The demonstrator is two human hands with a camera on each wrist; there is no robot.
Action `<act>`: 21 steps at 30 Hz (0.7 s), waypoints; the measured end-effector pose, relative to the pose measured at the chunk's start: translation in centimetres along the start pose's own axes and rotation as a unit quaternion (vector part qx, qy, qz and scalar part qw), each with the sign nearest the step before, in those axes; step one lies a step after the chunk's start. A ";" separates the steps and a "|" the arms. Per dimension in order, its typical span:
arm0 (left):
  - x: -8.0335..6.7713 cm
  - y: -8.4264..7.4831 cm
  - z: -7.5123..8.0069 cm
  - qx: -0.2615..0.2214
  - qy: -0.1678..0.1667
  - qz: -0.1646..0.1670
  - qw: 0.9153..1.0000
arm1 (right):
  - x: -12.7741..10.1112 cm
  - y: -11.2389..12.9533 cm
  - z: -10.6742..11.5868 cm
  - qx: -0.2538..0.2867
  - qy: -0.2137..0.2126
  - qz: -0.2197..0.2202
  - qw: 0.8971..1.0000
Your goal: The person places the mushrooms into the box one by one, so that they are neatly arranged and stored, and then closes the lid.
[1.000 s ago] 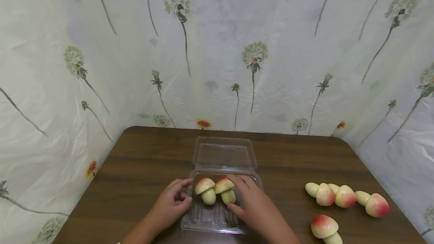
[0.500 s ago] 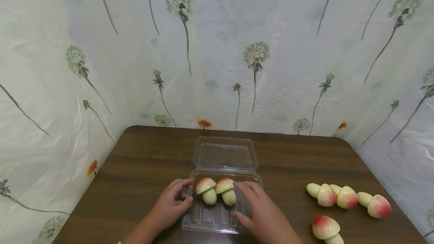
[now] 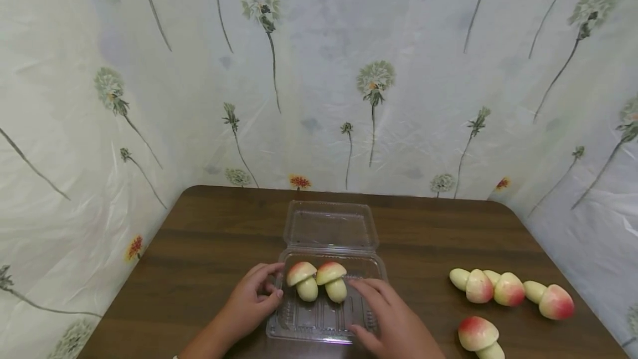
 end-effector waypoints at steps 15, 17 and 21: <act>0.0 0.4 -0.3 0.004 -0.005 0.003 1.000 | -2.5 -3.6 1.1 -0.039 -0.065 0.042 0.996; 0.0 0.3 -0.2 0.006 -0.004 0.001 1.000 | -2.8 -4.0 1.2 -0.049 -0.070 0.040 0.996; 0.1 0.2 -0.1 0.009 -0.003 0.004 1.000 | -3.3 -4.5 1.4 -0.063 -0.078 0.037 0.994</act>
Point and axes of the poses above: each hand's wrist, its own x-axis towards the middle knuckle, its own z-axis out of the back of the hand, y = z × x, the point moved 2 cm from there along x, towards the middle knuckle, and after that the axes turned 11 degrees about -y, right-handed, at the moved point
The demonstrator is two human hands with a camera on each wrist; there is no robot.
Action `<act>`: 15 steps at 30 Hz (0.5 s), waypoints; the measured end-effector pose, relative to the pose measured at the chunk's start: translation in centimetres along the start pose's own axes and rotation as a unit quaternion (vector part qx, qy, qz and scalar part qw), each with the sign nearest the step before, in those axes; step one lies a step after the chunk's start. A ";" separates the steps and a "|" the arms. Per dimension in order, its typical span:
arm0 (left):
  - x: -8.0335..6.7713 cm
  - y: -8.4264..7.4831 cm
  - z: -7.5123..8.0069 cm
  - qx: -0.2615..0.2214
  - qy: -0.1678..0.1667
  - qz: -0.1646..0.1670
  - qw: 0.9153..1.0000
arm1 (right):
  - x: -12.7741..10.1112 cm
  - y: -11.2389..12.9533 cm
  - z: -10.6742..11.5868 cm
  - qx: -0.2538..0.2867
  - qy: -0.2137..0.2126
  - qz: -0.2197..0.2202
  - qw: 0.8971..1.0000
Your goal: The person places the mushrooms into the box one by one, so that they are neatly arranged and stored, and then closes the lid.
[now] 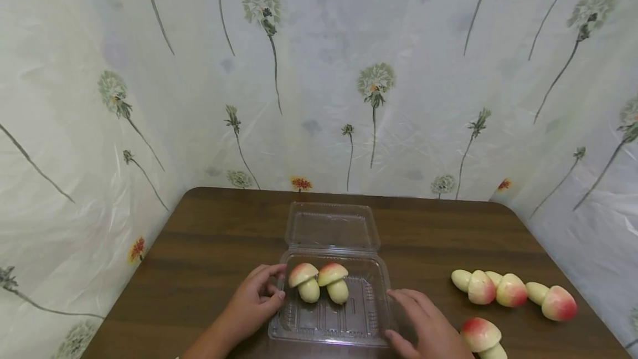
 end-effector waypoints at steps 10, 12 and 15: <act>0.0 0.0 0.2 0.004 0.008 0.008 1.000 | -0.9 -1.5 0.4 0.003 -0.028 0.007 1.000; 0.1 0.0 0.2 0.006 0.009 0.010 1.000 | -1.1 -1.8 0.4 0.000 -0.029 0.011 1.000; 0.1 -0.1 0.2 0.007 0.010 0.012 1.000 | -1.4 -2.1 0.6 -0.011 -0.028 0.010 0.999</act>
Point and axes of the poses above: each hand's wrist, its own x-axis towards the middle knuckle, its own z-axis out of the back of the hand, y = z × x, the point moved 2 cm from there along x, towards the middle knuckle, and after that the axes turned 11 degrees about -y, right-handed, at the moved point
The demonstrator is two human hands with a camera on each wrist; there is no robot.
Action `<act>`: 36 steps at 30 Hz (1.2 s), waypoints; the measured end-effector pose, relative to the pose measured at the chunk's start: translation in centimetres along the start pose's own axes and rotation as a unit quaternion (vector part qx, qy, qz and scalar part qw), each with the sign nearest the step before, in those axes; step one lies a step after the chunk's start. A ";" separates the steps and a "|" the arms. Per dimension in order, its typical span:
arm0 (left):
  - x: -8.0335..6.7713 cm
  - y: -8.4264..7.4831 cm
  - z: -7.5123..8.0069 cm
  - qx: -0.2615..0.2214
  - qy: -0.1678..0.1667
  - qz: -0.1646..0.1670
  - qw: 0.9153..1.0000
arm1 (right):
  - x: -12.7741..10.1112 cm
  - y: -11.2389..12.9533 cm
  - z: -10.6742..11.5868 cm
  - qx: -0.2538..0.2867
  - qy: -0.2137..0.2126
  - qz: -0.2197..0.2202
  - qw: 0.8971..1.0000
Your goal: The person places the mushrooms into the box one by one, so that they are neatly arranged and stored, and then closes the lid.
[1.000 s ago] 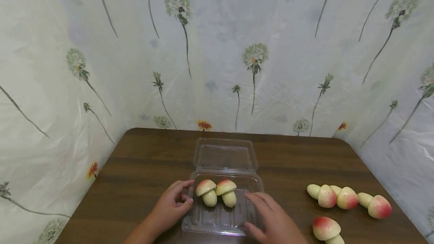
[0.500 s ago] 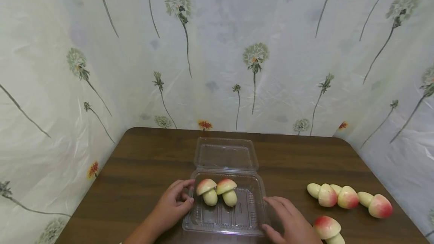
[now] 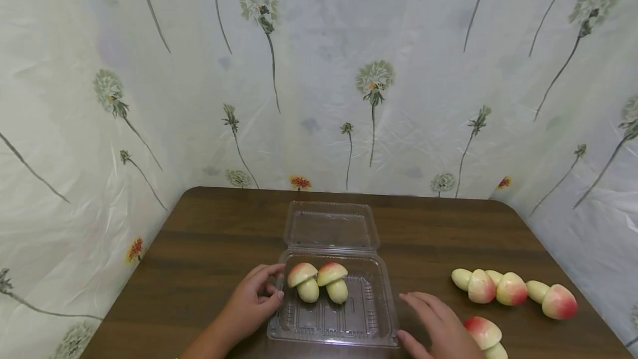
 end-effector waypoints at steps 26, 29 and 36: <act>-0.1 0.1 -0.1 -0.010 0.003 -0.005 1.000 | -1.9 -2.8 1.9 -0.028 -0.036 0.000 0.999; -0.1 0.1 -0.1 -0.010 0.003 -0.006 1.000 | -2.5 -3.3 1.9 -0.016 -0.044 0.005 0.999; -0.1 0.0 0.0 -0.011 0.005 -0.005 1.000 | -3.1 -4.8 1.9 0.015 -0.065 0.015 0.998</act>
Point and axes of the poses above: each hand's wrist, its own x-axis towards the middle knuckle, its own z-axis out of the back of the hand, y = z × x, the point moved 2 cm from there along x, towards the middle knuckle, and after that the axes turned 11 degrees about -y, right-handed, at the moved point
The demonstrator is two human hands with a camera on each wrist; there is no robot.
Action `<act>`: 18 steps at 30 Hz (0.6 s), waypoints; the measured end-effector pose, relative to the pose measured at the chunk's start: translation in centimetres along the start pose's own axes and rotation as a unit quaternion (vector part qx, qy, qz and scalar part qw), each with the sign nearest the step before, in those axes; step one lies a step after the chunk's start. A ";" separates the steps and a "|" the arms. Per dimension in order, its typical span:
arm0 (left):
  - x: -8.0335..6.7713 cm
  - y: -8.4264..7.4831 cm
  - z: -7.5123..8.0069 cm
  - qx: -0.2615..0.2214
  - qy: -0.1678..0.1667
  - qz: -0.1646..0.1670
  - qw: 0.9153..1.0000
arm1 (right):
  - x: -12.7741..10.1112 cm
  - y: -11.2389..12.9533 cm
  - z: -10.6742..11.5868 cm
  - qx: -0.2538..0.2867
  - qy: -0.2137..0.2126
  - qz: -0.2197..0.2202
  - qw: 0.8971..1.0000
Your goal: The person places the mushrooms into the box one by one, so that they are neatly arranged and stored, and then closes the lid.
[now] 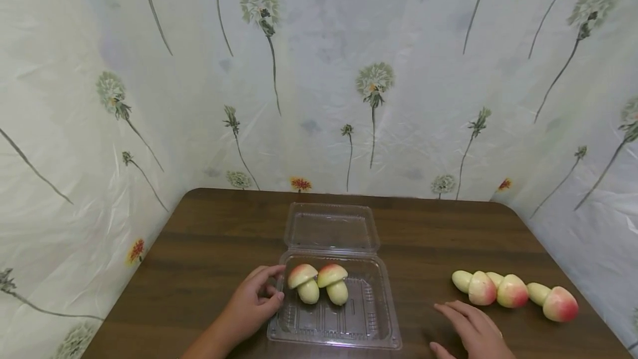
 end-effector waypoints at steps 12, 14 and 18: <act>0.0 -0.1 0.0 -0.002 0.000 0.008 1.000 | -0.8 -1.3 0.9 -0.005 -0.005 -0.025 1.000; 0.0 -0.1 0.0 -0.002 -0.001 0.005 1.000 | -0.9 -1.5 1.1 -0.013 -0.002 -0.028 1.000; 0.0 -0.1 -0.1 -0.002 0.000 0.000 1.000 | -1.3 -1.8 1.4 -0.037 0.005 -0.039 0.999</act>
Point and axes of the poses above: each hand's wrist, its own x-axis towards the middle knuckle, its own z-axis out of the back of the hand, y = z × x, the point moved 2 cm from there along x, towards the middle knuckle, and after that the axes turned 11 degrees about -y, right-handed, at the moved point
